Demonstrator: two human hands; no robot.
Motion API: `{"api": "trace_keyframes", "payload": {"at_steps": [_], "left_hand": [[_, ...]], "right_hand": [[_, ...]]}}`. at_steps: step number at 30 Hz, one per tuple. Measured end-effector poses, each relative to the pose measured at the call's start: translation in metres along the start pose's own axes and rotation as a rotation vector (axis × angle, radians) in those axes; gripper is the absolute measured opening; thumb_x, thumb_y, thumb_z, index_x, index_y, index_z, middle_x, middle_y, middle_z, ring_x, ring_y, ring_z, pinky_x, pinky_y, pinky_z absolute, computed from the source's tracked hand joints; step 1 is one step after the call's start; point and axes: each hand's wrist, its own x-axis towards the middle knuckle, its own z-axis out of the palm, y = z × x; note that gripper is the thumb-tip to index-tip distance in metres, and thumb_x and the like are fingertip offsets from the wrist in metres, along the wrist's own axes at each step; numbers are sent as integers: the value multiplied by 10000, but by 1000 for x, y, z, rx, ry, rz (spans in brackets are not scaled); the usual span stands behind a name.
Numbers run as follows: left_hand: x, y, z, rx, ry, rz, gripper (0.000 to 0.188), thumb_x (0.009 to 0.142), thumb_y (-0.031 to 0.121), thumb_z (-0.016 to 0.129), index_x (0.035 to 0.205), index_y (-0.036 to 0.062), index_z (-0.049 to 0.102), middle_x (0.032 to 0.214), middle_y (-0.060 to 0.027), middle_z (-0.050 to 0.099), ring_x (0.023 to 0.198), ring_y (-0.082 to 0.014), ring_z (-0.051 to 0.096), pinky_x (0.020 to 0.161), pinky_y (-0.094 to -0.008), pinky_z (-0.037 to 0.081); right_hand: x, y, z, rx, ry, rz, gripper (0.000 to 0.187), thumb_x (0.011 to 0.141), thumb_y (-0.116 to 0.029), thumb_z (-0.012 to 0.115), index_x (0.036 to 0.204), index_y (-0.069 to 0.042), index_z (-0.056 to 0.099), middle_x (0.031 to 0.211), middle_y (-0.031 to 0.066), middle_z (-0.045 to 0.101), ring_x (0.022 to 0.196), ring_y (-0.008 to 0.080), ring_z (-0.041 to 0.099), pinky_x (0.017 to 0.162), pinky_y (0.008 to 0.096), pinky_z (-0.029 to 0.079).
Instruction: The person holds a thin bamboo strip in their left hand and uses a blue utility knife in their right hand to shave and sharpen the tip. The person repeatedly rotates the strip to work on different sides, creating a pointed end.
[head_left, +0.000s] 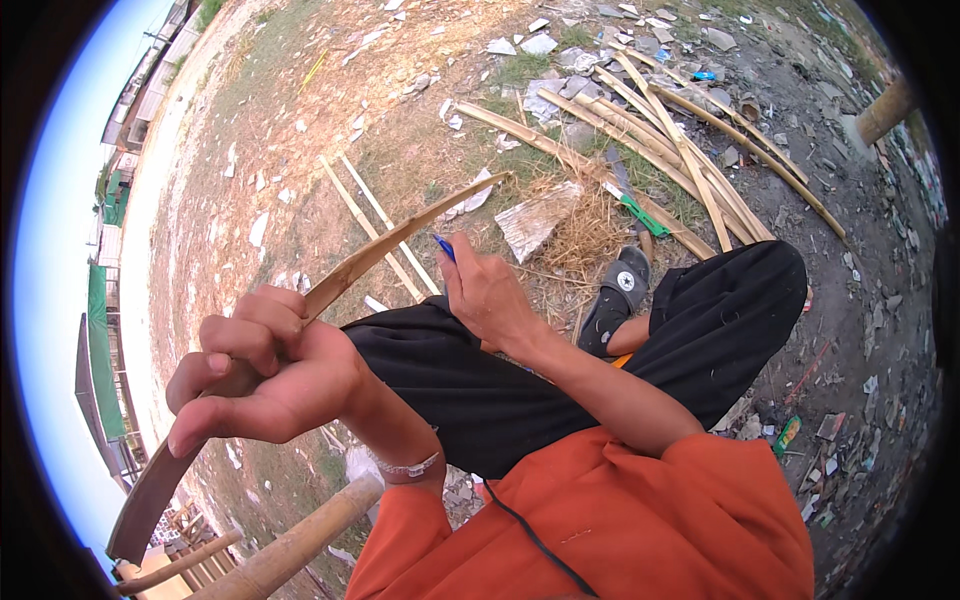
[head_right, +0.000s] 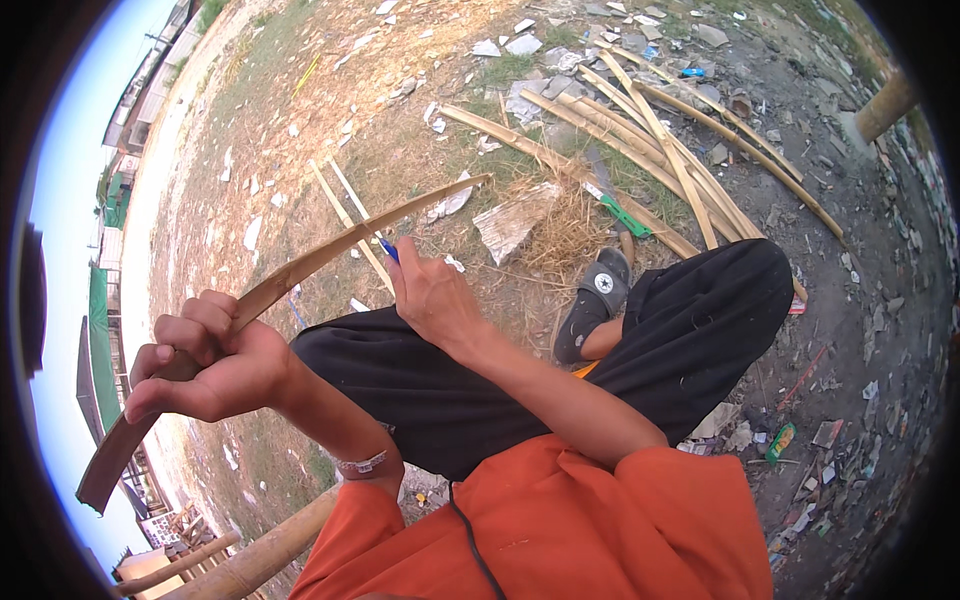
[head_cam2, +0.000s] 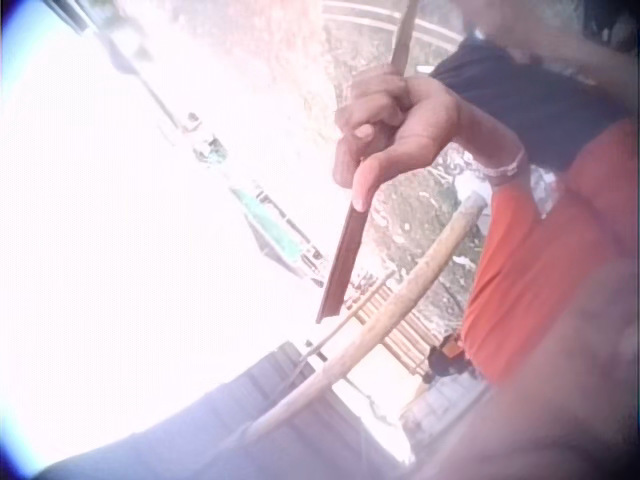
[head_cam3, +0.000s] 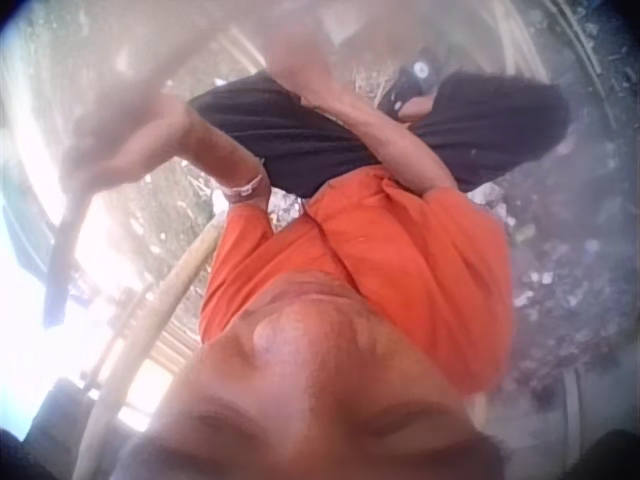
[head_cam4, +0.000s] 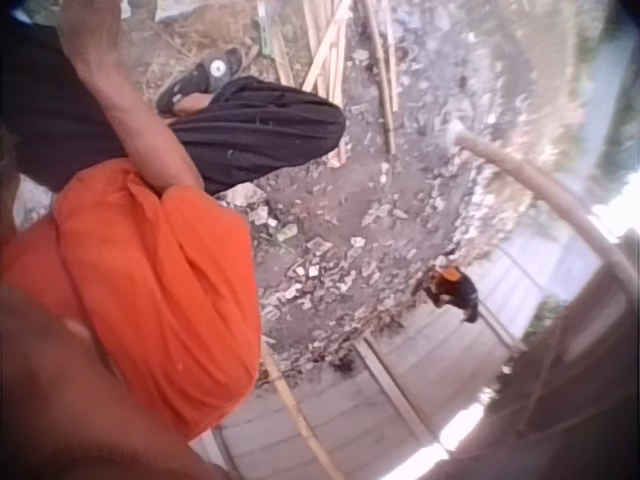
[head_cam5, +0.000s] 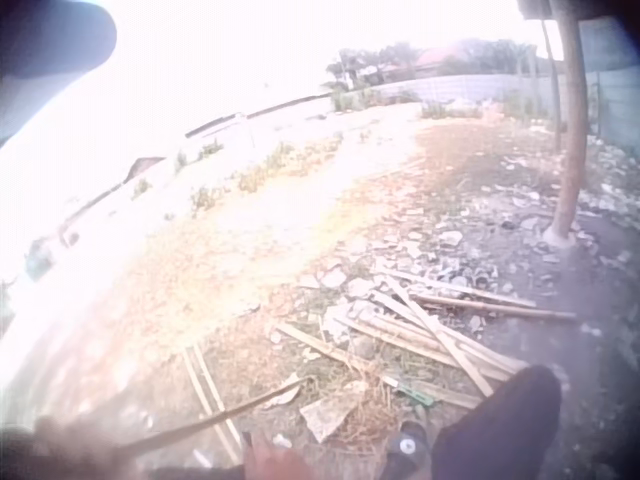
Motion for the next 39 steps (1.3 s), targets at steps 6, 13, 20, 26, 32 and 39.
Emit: {"api": "trace_keyframes", "payload": {"at_steps": [6, 13, 20, 26, 32, 39], "left_hand": [[4, -7, -13, -258, -363, 47, 511, 919, 577, 221, 866, 97, 387, 504, 5, 267, 366, -86, 176, 341, -246, 182], [0, -6, -7, -317, -419, 39, 509, 920, 571, 230, 873, 89, 385, 508, 2, 270, 375, -90, 187, 340, -247, 182], [-5, 1, -2, -167, -198, -12, 492, 890, 607, 333, 750, 143, 417, 493, 31, 208, 394, -81, 145, 383, -244, 149], [3, -6, -18, -247, -342, 39, 502, 916, 578, 240, 865, 103, 394, 513, 8, 262, 377, -85, 166, 357, -253, 147], [6, -5, -19, -240, -369, 15, 508, 915, 584, 228, 848, 108, 393, 514, 6, 256, 381, -85, 157, 372, -248, 153], [3, -6, -16, -243, -372, 22, 499, 922, 573, 223, 851, 111, 397, 521, 10, 254, 386, -83, 152, 383, -249, 152]], "right_hand": [[12, 37, -2, -240, -16, 142, 166, 912, -167, 427, 926, -2, 411, 600, 264, 551, 622, 459, 572, 576, 531, 450], [19, 84, 6, -345, 27, 145, 197, 925, -210, 414, 950, -15, 403, 628, 282, 562, 633, 482, 564, 582, 547, 440], [21, 73, 11, -328, -51, 220, 162, 900, -147, 404, 959, 4, 417, 699, 308, 574, 702, 467, 590, 635, 527, 468], [18, 89, 12, -354, -108, 296, 188, 910, -180, 407, 970, -2, 418, 711, 287, 587, 723, 460, 595, 647, 522, 470], [14, 116, 19, -301, 43, 345, 212, 917, -221, 420, 961, -13, 417, 648, 274, 571, 654, 463, 580, 589, 538, 450], [32, 83, 19, -258, -14, 170, 162, 899, -167, 405, 952, -13, 412, 643, 291, 566, 659, 469, 583, 591, 536, 458]]}}
